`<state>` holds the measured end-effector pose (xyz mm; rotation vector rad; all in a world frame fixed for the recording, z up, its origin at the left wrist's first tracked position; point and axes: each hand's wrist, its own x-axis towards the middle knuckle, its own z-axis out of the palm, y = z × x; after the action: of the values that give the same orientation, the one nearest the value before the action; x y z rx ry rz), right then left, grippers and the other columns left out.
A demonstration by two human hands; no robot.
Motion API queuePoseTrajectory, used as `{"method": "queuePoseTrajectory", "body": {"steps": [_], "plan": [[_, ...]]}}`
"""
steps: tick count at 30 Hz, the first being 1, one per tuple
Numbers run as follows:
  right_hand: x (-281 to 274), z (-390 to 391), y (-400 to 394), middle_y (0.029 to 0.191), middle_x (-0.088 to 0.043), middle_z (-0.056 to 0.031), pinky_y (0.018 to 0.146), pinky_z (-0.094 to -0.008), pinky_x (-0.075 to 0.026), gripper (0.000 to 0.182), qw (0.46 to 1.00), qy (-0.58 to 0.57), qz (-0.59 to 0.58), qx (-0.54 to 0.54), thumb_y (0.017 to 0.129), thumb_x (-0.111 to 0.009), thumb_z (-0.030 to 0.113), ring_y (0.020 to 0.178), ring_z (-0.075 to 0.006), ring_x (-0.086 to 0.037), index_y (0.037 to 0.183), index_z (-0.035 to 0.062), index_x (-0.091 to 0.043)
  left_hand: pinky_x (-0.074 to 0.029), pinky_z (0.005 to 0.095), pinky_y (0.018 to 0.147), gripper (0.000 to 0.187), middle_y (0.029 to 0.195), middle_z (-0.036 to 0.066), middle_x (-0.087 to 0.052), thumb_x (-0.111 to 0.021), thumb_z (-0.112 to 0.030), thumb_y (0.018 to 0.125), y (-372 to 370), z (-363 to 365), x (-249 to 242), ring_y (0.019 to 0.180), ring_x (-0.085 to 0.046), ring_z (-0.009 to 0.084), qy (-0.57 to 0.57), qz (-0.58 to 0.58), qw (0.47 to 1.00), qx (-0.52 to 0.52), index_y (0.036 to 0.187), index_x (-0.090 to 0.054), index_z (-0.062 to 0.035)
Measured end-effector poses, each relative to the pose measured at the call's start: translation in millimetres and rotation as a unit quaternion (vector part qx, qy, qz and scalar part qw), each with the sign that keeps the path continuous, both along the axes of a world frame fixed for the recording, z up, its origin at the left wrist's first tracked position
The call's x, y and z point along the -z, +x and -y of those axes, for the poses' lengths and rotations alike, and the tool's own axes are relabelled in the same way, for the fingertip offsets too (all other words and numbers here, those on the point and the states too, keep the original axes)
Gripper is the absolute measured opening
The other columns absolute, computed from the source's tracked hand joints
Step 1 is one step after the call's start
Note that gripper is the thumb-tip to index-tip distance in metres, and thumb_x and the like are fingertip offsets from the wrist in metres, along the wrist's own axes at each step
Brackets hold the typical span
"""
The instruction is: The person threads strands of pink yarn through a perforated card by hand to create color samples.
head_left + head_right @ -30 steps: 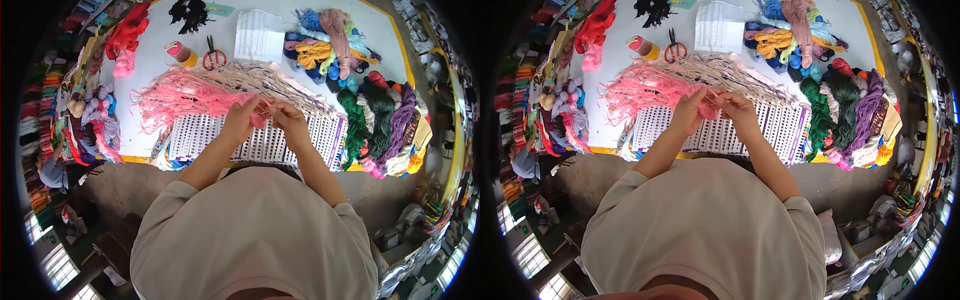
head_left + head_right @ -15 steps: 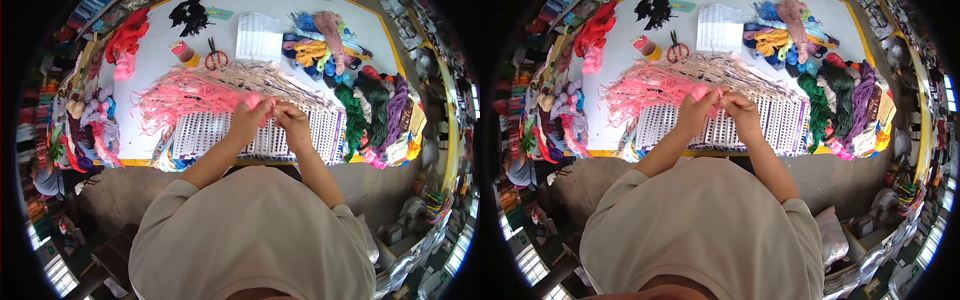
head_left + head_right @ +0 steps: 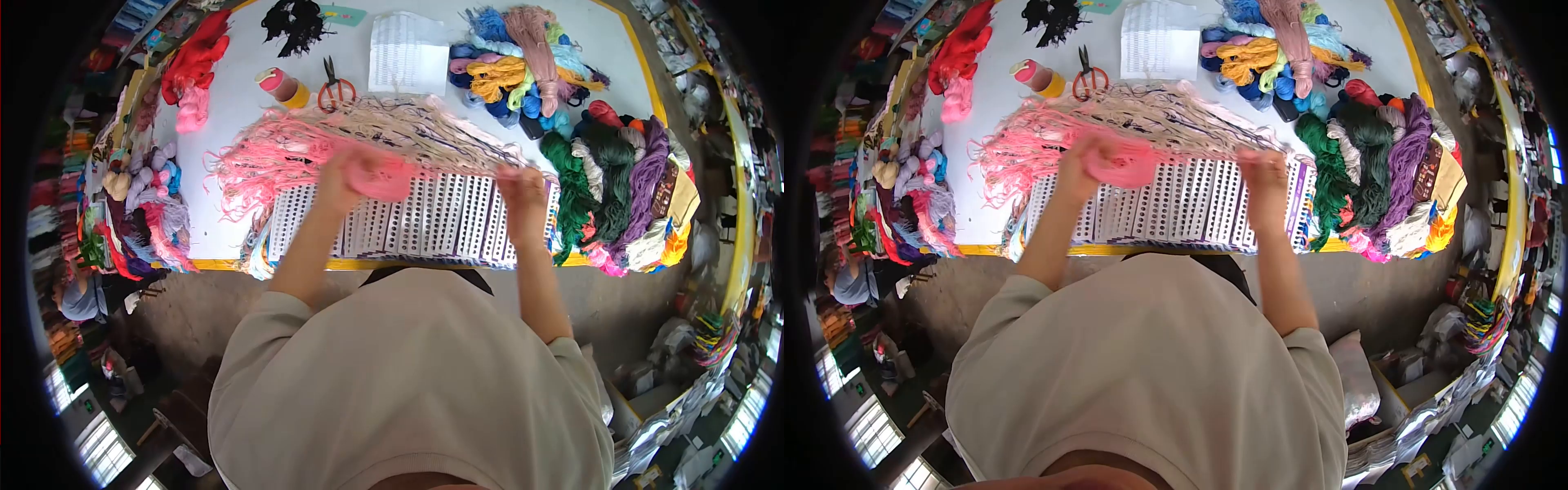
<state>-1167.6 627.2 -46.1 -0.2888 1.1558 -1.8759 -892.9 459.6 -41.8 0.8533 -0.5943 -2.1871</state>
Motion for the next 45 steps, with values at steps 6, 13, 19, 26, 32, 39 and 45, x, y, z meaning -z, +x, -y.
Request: {"method": "queuePoseTrajectory", "body": {"steps": [6,13,19,26,32,39,45], "plan": [[83,-195,-268,0.065,-0.052,-0.0047,0.06,-0.0313,-0.048,0.012,0.989,0.133,0.057,0.039,0.085,-0.055,0.011,0.062,-0.0203,-0.055,0.073,0.0085,-0.054,-0.024,0.0184,0.041,0.019,0.06,-0.006,-0.035,-0.045,0.0,0.088,272,140,121,0.049,-0.031,0.0057,0.144,0.233,0.923,-0.271,0.092,-0.063,-0.0048],[35,-117,-214,0.092,-0.061,-0.0126,0.074,-0.0413,-0.046,0.022,0.684,0.384,-0.587,0.2,0.088,-0.046,0.014,0.08,-0.0279,-0.057,0.092,0.0004,-0.062,-0.035,0.0167,0.044,0.028,0.076,-0.005,-0.056,-0.047,-0.012,0.09,162,84,157,0.05,-0.039,0.0034,0.08,0.107,0.985,-0.113,0.116,-0.058,-0.0067],[138,35,-45,0.068,-0.058,-0.0057,0.052,-0.03,-0.044,0.01,0.812,0.272,-0.419,-0.302,0.09,-0.053,0.014,0.059,-0.0131,-0.055,0.098,0.0099,-0.057,-0.044,0.0273,0.047,0.024,0.076,0.007,-0.067,-0.067,-0.025,0.077,-121,-18,131,0.051,-0.053,0.0136,0.01,0.411,0.876,0.251,0.08,-0.069,-0.0018],[154,60,-30,0.072,-0.064,-0.0126,0.063,-0.0392,-0.049,0.018,0.784,0.277,-0.364,-0.42,0.089,-0.053,0.027,0.064,-0.027,-0.064,0.099,0.0112,-0.055,-0.035,0.0288,0.037,0.025,0.046,0.006,-0.05,-0.064,-0.016,0.078,-146,-29,150,0.042,-0.05,0.0148,0.034,0.402,0.882,0.244,0.059,-0.058,0.0002],[158,65,-33,0.067,-0.063,-0.008,0.059,-0.035,-0.048,0.02,0.801,0.315,-0.254,-0.442,0.089,-0.055,0.027,0.061,-0.0197,-0.063,0.096,0.0083,-0.053,-0.036,0.0282,0.038,0.02,0.053,0.008,-0.054,-0.064,-0.016,0.078,-149,-20,142,0.045,-0.051,0.0129,0.004,0.408,0.845,0.347,0.067,-0.058,0.0002],[178,58,-39,0.066,-0.062,-0.0049,0.056,-0.0298,-0.046,0.022,0.829,0.291,-0.203,-0.432,0.088,-0.06,0.026,0.059,-0.0156,-0.06,0.094,0.0062,-0.055,-0.029,0.0203,0.04,0.012,0.072,0.007,-0.064,-0.061,-0.012,0.084,-120,-5,134,0.046,-0.038,0.0052,0.088,0.265,0.95,0.142,0.087,-0.064,-0.0016],[172,58,-40,0.072,-0.065,-0.005,0.057,-0.0276,-0.045,0.023,0.845,0.268,-0.158,-0.435,0.085,-0.064,0.02,0.061,-0.0127,-0.06,0.097,0.0029,-0.056,-0.028,0.0187,0.04,0.023,0.09,0.01,-0.066,-0.055,-0.014,0.087,-133,-18,124,0.048,-0.039,0.0054,0.279,0.039,0.938,0.203,0.104,-0.062,-0.0008]]}}
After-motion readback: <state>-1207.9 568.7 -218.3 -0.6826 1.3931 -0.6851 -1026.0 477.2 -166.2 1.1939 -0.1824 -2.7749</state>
